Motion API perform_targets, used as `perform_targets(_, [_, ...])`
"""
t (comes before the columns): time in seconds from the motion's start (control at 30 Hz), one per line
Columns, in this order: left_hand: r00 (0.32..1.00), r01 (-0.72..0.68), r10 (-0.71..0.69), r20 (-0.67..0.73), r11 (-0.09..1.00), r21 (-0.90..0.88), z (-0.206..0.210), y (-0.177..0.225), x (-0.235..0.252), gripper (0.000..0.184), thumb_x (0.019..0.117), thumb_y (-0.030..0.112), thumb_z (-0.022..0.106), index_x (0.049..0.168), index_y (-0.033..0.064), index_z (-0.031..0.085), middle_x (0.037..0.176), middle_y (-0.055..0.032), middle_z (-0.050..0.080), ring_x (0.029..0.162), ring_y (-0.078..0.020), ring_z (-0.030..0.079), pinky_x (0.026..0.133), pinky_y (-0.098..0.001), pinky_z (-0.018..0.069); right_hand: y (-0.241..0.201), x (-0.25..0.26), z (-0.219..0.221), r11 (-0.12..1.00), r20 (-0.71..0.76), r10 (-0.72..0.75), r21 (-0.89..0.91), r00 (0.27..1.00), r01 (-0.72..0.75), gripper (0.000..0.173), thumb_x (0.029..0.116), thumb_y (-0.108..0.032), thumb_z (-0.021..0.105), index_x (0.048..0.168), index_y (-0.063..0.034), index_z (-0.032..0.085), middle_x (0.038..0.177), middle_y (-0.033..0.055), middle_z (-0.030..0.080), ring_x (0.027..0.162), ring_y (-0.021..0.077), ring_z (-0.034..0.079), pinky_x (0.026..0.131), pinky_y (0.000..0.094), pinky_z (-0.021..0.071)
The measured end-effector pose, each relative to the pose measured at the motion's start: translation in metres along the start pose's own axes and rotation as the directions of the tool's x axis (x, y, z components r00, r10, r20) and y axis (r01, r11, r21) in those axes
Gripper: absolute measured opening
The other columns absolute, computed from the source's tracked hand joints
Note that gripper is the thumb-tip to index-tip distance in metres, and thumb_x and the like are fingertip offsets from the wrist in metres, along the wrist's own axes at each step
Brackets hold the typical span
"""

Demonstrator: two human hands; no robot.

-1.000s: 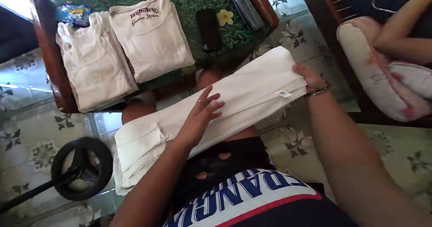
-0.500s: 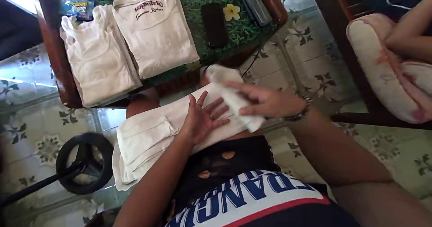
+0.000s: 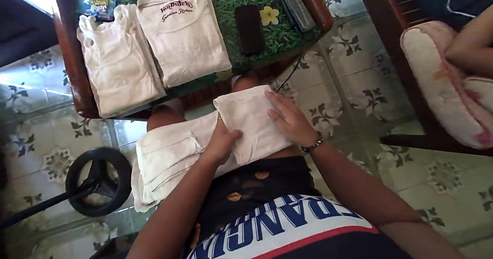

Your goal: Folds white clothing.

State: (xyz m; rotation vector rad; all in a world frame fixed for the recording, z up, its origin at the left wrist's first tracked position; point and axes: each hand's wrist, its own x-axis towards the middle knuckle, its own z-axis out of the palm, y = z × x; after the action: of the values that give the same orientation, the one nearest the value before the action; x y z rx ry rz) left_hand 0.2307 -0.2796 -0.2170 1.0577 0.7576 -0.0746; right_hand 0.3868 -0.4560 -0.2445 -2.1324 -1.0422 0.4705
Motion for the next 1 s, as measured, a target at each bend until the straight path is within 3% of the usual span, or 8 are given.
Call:
perform_targets(0.2, [0.999,0.026,-0.023,0.026,0.995,-0.095,-0.006,0.003,-0.008,0.066,0.0913,-0.012,0.054,0.149,0.0068,0.027,0.114,-0.0140,0.066,0.094,-0.0205,0.072,0.082,-0.0384,0.0623,-0.001,-0.003,0.012,0.999,0.060,-0.034,-0.017,0.998,0.035,0.062,0.1070,-0.053,0.034,0.159,-0.0185,0.039,0.165,0.0046,0.035,0.155,0.0291,0.024,0.119,0.0671,0.0201])
perform_targets(0.4, [0.997,-0.020,0.026,0.072,0.996,-0.088,-0.007,0.009,-0.017,0.067,0.0905,-0.011,0.055,0.148,0.0073,0.027,0.112,-0.0121,0.068,0.095,-0.0190,0.072,0.083,-0.0374,0.0624,-0.001,-0.005,0.011,0.996,0.067,-0.063,-0.056,0.996,0.067,0.063,0.1076,-0.052,0.031,0.161,-0.0193,0.035,0.168,0.0015,0.029,0.157,0.0279,0.019,0.121,0.0641,0.0177])
perform_targets(0.5, [0.999,0.047,-0.047,-0.021,0.999,-0.007,-0.019,-0.009,-0.003,0.083,0.0888,-0.010,0.058,0.157,0.0112,0.016,0.125,-0.0179,0.062,0.101,-0.0230,0.071,0.085,-0.0406,0.0616,0.003,-0.007,0.017,0.991,0.166,0.020,-0.137,0.986,0.003,0.068,0.1046,-0.062,0.027,0.162,-0.0262,0.032,0.171,0.0011,0.021,0.158,0.0334,0.012,0.118,0.0720,0.0131])
perform_targets(0.63, [0.993,0.078,-0.079,-0.090,0.997,-0.014,-0.026,-0.025,0.006,0.107,0.0874,-0.008,0.063,0.163,0.0256,-0.005,0.141,-0.0212,0.052,0.109,-0.0277,0.069,0.088,-0.0442,0.0612,0.006,-0.005,0.018,0.995,0.193,0.053,-0.091,0.980,-0.036,0.067,0.1052,-0.061,0.027,0.162,-0.0258,0.031,0.171,0.0013,0.017,0.158,0.0320,0.012,0.120,0.0683,0.0150])
perform_targets(0.73, [0.995,0.031,-0.019,-0.096,0.991,0.131,-0.028,-0.024,0.000,0.115,0.0879,-0.002,0.071,0.162,0.0269,-0.011,0.140,-0.0216,0.055,0.110,-0.0258,0.069,0.092,-0.0429,0.0604,0.010,-0.006,0.013,0.985,0.141,0.158,0.053,0.977,-0.167,0.067,0.1065,-0.051,0.037,0.164,-0.0195,0.024,0.169,0.0079,0.024,0.154,0.0271,0.027,0.123,0.0555,0.0260])
perform_targets(0.83, [0.999,0.030,-0.015,-0.035,0.872,0.488,-0.031,-0.017,-0.014,0.112,0.0899,0.016,0.077,0.164,0.0260,-0.007,0.155,-0.0215,0.041,0.127,-0.0286,0.060,0.103,-0.0459,0.0537,0.008,-0.005,-0.001,0.842,0.117,0.470,0.239,0.875,-0.484,0.076,0.1011,-0.037,0.062,0.164,-0.0169,0.023,0.140,0.0192,0.056,0.117,0.0296,0.062,0.098,0.0501,0.0524])
perform_targets(0.93, [0.998,0.004,-0.052,0.046,0.706,0.708,-0.028,-0.005,-0.026,0.095,0.0943,0.024,0.072,0.165,0.0198,0.009,0.156,-0.0275,0.033,0.131,-0.0363,0.052,0.106,-0.0500,0.0483,0.007,-0.003,-0.018,0.641,0.271,0.565,0.451,0.780,-0.621,0.062,0.1005,-0.024,0.064,0.155,-0.0111,0.038,0.115,0.0129,0.067,0.092,0.0165,0.069,0.082,0.0349,0.0593])
perform_targets(1.0, [0.992,-0.011,-0.073,0.100,0.755,0.655,-0.028,-0.003,-0.026,0.088,0.0965,0.020,0.069,0.165,0.0191,0.013,0.158,-0.0272,0.031,0.135,-0.0350,0.050,0.107,-0.0480,0.0471,0.003,-0.002,-0.023,0.595,0.328,0.540,0.503,0.776,-0.627,0.045,0.1027,-0.019,0.060,0.145,-0.0051,0.050,0.110,0.0092,0.070,0.089,0.0114,0.070,0.080,0.0296,0.0601])
